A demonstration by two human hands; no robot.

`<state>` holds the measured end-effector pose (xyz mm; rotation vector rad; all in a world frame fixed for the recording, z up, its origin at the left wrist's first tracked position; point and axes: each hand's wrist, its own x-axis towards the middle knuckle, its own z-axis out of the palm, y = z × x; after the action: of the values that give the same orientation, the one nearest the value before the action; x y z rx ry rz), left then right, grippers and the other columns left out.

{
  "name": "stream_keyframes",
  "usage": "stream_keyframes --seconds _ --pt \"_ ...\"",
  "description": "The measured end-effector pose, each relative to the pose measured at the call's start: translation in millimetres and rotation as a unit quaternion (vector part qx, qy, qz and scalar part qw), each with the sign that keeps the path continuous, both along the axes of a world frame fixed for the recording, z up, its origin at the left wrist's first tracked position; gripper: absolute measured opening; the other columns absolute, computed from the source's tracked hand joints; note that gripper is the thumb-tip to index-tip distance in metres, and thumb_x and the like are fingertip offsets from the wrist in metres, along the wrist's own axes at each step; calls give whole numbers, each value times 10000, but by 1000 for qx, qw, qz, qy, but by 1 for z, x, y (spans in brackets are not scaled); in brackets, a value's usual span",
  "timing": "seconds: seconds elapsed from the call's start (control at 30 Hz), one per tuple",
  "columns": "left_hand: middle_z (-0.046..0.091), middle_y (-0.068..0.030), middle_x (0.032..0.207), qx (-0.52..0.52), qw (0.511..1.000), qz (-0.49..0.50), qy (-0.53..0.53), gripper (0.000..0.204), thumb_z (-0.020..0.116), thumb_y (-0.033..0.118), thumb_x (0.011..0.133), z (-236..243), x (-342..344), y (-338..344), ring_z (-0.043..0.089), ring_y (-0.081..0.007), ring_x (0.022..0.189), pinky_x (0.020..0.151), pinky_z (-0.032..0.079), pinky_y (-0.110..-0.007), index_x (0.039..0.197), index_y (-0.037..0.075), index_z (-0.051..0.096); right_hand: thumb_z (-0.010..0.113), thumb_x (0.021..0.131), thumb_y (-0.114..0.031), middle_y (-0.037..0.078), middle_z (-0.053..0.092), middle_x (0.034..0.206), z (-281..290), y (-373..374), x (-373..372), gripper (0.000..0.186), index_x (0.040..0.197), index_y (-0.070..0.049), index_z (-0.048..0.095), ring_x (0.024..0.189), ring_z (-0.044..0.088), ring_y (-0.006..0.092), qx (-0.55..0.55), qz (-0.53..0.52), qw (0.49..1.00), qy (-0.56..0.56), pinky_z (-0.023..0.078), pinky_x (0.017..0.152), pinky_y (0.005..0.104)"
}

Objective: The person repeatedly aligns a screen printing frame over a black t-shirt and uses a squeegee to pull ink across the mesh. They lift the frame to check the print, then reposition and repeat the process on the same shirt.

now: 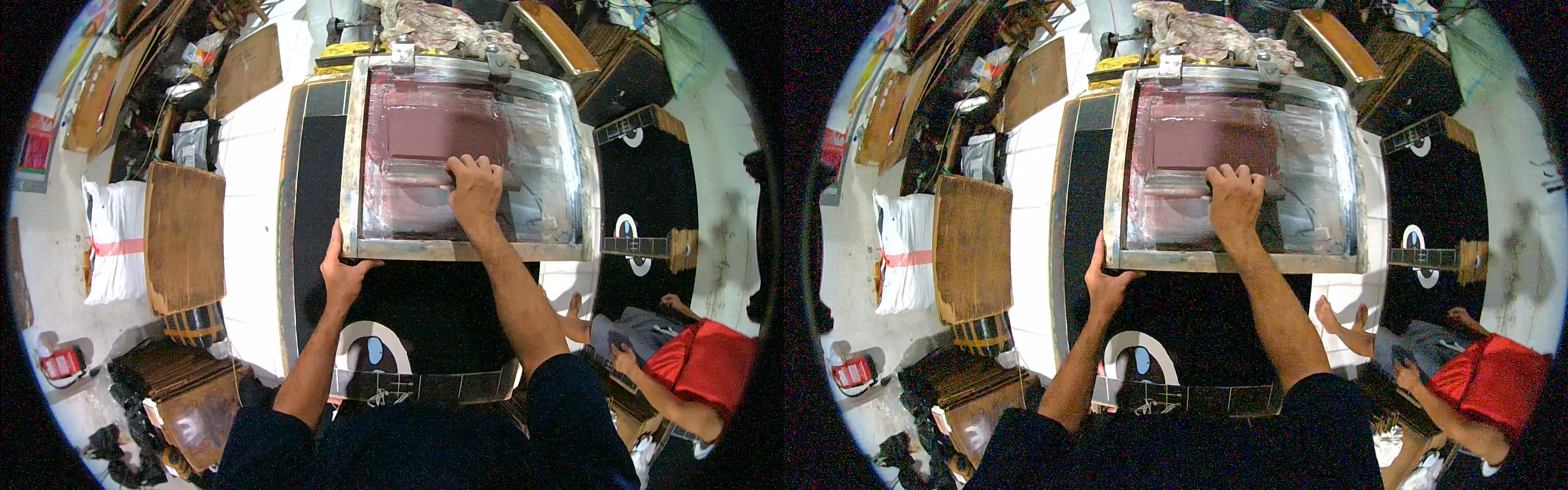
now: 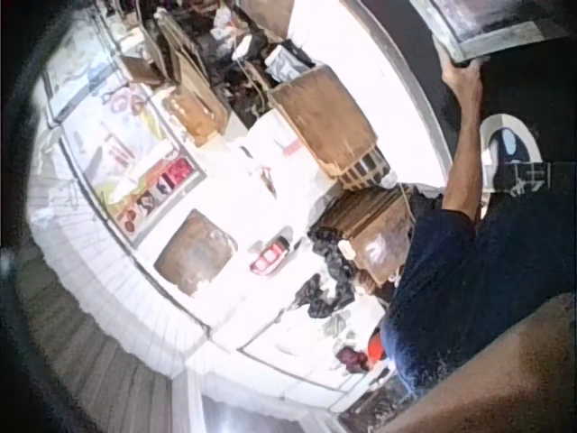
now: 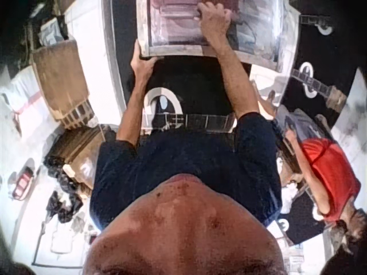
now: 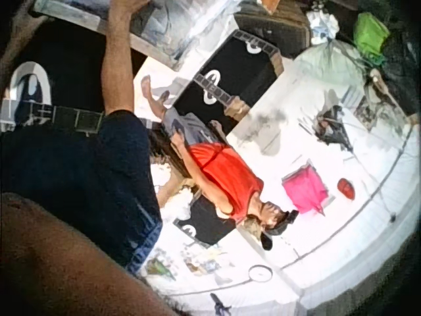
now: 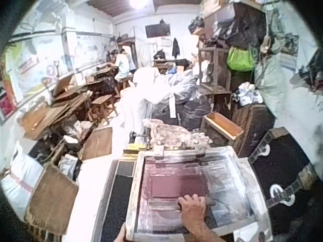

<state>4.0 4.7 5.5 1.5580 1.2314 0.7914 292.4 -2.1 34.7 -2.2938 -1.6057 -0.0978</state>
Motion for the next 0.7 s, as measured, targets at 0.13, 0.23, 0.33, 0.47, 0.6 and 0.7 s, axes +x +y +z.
stream_keyframes --seconds 0.13,0.23,0.33,0.47,0.6,0.7 --pt "616 -172 1434 -6 1000 -18 -24 1130 960 8 621 7 -4 5 626 -207 1226 1071 497 -340 1571 -42 350 687 712 -37 -8 692 1002 11 -23 -17 373 1054 -174 743 1026 589 256 191 -36 981 -21 387 1039 470" --pt "683 -202 1325 5 998 -27 52 1062 964 25 635 35 -9 8 658 -206 1187 1048 510 -344 1527 -83 398 693 729 -77 -12 714 1046 31 -55 -43 356 1067 -175 744 1047 589 254 234 -63 969 -43 380 1055 470" --pt "699 -210 1288 44 998 -42 10 1069 973 66 633 86 -11 14 683 -211 1138 1021 527 -343 1522 -91 401 699 825 -97 12 735 1070 67 -71 -63 262 1069 -171 758 1064 604 255 307 -47 949 -63 337 1054 453" --pt "719 -193 1218 107 994 -10 -27 1067 953 148 700 166 7 46 700 -192 1019 920 553 -335 1548 -94 353 696 811 -110 34 741 1073 143 -33 -40 293 1093 -162 753 1072 631 266 391 -21 914 -105 384 994 440" --pt "678 -242 1282 92 983 -64 -145 1064 921 308 774 200 2 88 728 -127 874 780 579 -291 1563 -80 320 697 748 -75 59 700 1081 228 8 -2 412 1148 -167 726 1037 579 328 377 14 912 -160 388 1005 484" --pt "558 -260 1418 143 979 -34 -145 1008 920 322 780 144 -42 107 725 -202 957 825 581 -304 1538 -68 382 752 795 -109 45 696 1061 274 41 19 399 1183 -185 704 1049 613 318 360 -26 916 -175 424 953 479"
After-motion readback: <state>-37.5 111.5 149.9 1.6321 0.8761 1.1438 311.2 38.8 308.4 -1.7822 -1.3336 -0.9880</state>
